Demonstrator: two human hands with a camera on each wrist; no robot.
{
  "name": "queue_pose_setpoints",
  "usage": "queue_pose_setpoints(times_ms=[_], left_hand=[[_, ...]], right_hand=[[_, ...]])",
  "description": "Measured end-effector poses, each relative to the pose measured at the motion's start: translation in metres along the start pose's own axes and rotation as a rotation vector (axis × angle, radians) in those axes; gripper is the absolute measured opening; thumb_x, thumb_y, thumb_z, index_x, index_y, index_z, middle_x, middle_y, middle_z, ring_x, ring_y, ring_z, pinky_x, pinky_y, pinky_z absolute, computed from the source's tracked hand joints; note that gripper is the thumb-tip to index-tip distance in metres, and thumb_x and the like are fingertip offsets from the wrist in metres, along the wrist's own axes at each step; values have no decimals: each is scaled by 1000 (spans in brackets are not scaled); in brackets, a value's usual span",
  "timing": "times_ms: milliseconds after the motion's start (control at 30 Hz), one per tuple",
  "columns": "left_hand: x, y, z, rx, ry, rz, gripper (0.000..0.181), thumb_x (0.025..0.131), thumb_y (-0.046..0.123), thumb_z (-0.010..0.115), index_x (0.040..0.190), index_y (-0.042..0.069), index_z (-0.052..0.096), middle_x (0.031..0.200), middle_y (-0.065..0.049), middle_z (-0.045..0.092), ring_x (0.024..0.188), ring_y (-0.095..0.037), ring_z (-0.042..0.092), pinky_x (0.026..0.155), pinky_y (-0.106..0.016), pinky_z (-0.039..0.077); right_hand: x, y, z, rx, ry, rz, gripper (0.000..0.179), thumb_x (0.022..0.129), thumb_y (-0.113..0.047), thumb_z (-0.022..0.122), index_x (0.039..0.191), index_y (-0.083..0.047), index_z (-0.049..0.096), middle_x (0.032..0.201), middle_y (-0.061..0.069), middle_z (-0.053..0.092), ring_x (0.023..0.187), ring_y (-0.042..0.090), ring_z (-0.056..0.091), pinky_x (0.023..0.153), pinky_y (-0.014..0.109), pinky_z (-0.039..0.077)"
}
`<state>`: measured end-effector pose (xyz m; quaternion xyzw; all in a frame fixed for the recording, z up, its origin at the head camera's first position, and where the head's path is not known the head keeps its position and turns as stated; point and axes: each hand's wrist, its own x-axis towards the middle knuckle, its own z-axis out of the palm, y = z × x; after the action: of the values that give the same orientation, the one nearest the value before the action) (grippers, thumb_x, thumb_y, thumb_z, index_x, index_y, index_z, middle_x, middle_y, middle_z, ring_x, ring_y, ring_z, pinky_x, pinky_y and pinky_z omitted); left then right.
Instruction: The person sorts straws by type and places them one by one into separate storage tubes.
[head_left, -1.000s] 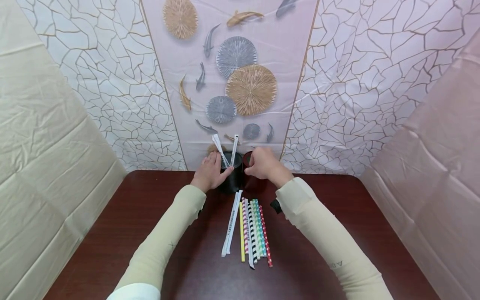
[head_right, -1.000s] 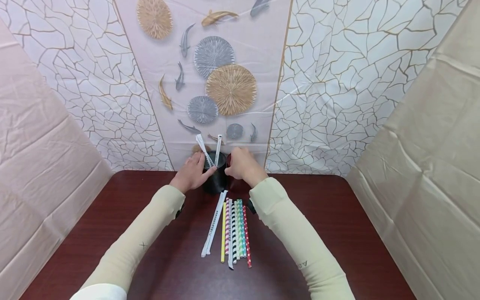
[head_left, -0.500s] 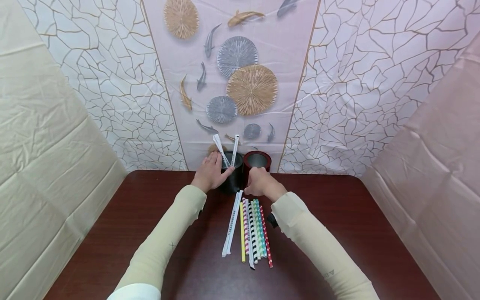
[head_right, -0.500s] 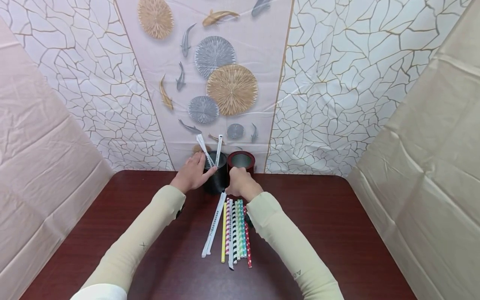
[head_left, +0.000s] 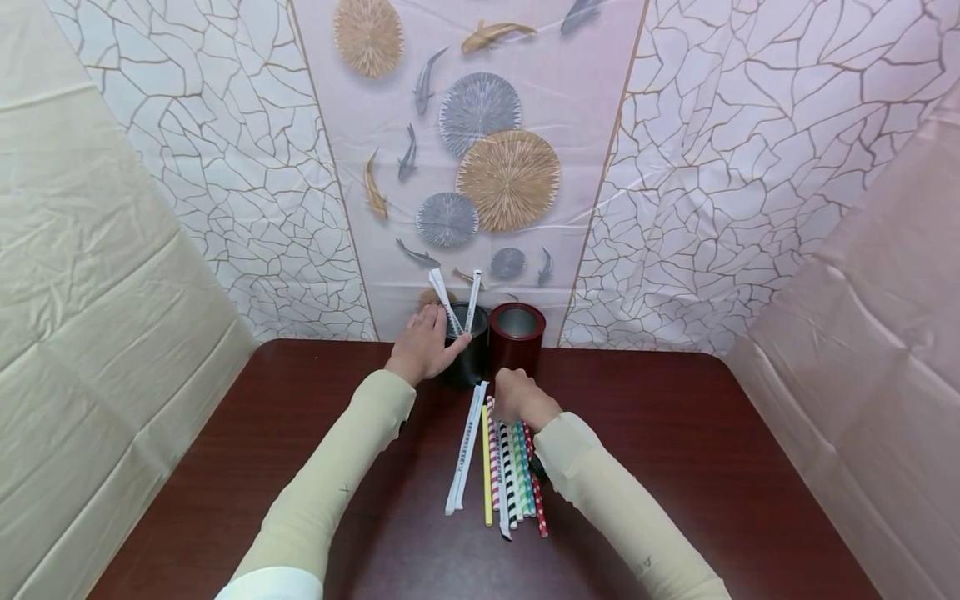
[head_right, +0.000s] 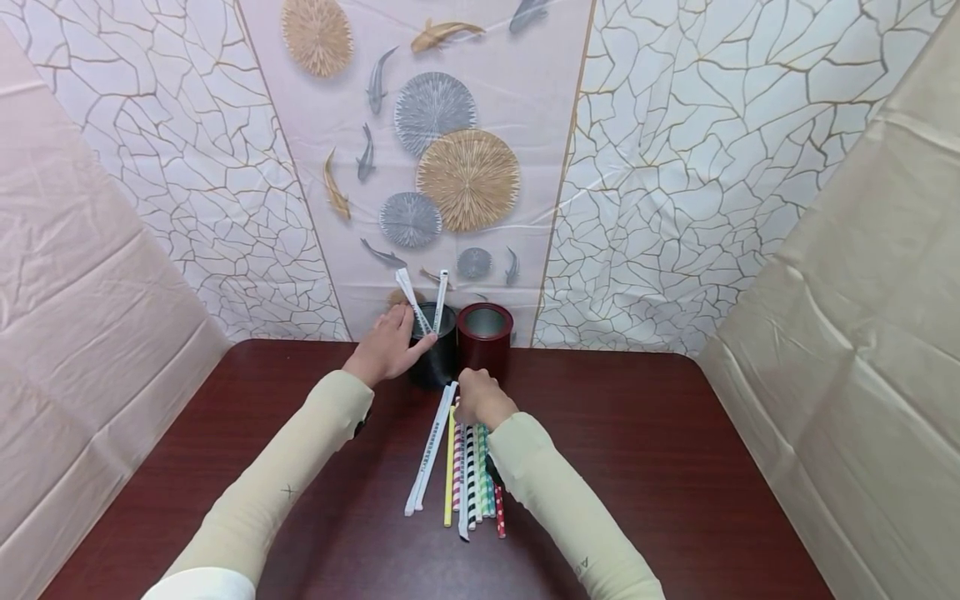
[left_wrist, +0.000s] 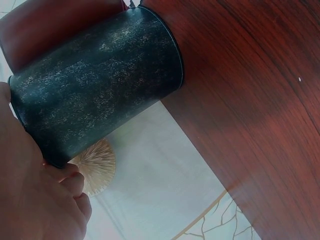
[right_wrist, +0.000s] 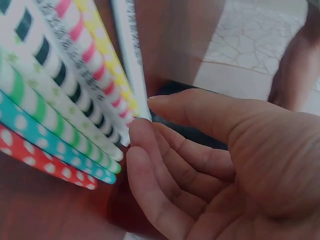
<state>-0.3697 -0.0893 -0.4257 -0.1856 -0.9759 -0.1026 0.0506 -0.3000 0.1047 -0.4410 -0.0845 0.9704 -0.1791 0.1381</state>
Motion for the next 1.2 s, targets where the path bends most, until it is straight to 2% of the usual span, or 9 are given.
queue_pose_setpoints(times_ms=[267,367,400,533,600,633,867,1033,1200], left_hand=[[0,2,0,-8,-8,-2,88,109,61,36,163,-7,24,171,-26,28,162,-38,24,133,-50,22],[0,3,-1,-14,-11,-3,88,109,61,36,163,-7,23,171,-26,27,163,-38,24,133,-50,22],[0,3,-1,-14,-10,-3,88,109,61,35,163,-7,23,172,-26,27,163,-38,24,133,-50,22],[0,4,-2,-15,-12,-8,89,109,62,35,164,-6,23,172,-25,27,163,-37,24,133,-49,22],[0,4,-2,-13,-11,-7,89,109,63,35,164,-6,23,172,-26,27,163,-37,24,133,-48,22],[-1,3,-2,-11,-10,-6,89,109,62,35,164,-7,24,172,-26,27,163,-37,24,133,-48,22],[-1,2,-1,0,-7,-10,88,109,62,35,163,-7,24,172,-25,28,163,-36,25,133,-48,22],[-1,1,-2,2,-11,-12,89,109,63,35,164,-6,24,172,-25,28,163,-36,25,133,-48,22],[-1,2,-2,-1,-31,-15,90,109,64,33,165,-6,21,173,-24,25,164,-36,22,134,-48,20]], right_hand=[[2,5,21,17,-18,29,28,87,-12,85,109,-2,71,91,10,69,75,22,65,65,32,54],[5,6,23,31,-24,38,28,86,-11,86,107,-2,70,90,11,70,74,23,67,66,34,57],[14,15,31,32,-18,16,30,85,-13,86,108,-2,70,91,10,70,75,22,66,66,33,56],[13,15,31,34,-19,14,26,85,-10,85,103,-1,69,88,11,69,73,24,66,64,34,56],[12,14,30,35,-23,19,27,85,-10,85,105,-2,69,90,11,69,75,25,66,65,34,56],[3,4,23,33,-29,43,26,85,-8,84,106,-1,69,90,12,69,75,26,66,66,35,57],[-1,1,24,18,-6,32,33,86,-12,85,113,-2,70,96,11,71,79,24,66,71,34,57],[0,0,27,34,19,42,31,85,-9,86,110,-2,70,92,11,69,77,25,64,66,34,54],[4,0,31,63,25,83,22,85,-6,85,101,-2,69,78,11,67,64,25,64,50,31,50]])
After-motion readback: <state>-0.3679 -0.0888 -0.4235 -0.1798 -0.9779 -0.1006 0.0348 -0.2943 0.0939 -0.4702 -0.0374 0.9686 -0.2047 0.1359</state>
